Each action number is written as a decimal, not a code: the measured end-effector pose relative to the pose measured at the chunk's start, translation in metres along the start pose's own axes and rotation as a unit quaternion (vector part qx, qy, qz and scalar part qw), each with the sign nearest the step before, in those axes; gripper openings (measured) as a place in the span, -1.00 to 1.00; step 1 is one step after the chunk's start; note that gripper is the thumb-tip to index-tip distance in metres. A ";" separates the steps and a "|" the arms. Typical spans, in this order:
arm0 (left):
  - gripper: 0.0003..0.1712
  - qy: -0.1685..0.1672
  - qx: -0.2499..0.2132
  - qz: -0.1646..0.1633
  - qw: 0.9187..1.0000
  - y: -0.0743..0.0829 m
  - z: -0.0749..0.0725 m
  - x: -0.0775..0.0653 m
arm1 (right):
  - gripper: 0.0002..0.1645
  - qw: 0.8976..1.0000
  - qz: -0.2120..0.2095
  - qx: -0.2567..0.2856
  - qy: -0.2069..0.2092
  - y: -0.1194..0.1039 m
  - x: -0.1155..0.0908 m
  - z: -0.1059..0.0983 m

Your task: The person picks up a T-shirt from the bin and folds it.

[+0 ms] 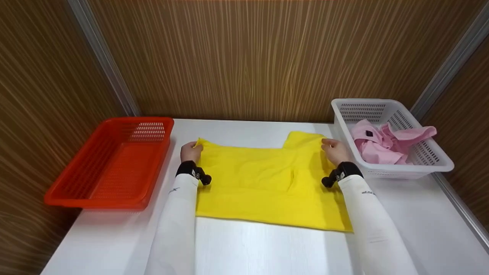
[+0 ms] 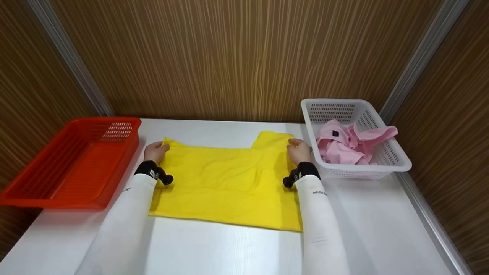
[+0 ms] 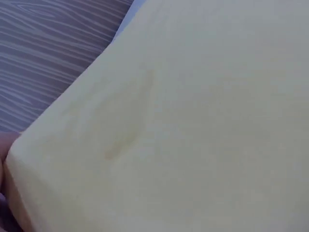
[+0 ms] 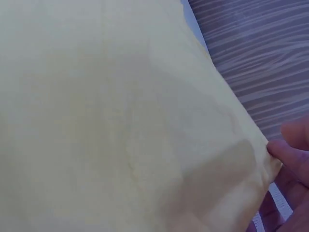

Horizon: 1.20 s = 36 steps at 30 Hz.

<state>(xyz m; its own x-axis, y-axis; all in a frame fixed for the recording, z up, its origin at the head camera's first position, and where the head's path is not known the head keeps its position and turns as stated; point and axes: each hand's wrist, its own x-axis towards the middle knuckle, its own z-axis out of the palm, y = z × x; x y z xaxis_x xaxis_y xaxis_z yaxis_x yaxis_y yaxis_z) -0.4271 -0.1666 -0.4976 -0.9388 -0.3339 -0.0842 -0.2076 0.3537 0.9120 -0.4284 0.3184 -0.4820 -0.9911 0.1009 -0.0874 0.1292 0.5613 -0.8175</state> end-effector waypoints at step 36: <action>-0.51 -0.088 -0.028 -0.074 0.993 -0.026 -0.060 -0.072 | -0.69 0.996 -0.083 -0.018 0.012 0.027 -0.109 -0.006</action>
<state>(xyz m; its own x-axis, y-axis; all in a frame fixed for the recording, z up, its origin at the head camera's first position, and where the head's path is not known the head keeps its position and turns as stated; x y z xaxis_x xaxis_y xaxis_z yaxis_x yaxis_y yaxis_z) -0.3373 -0.2037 -0.4912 -0.9335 -0.2188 -0.2839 -0.3364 0.2610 0.9048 -0.3162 0.3276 -0.4914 -0.9979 0.0228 0.0610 -0.0352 0.6001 -0.7991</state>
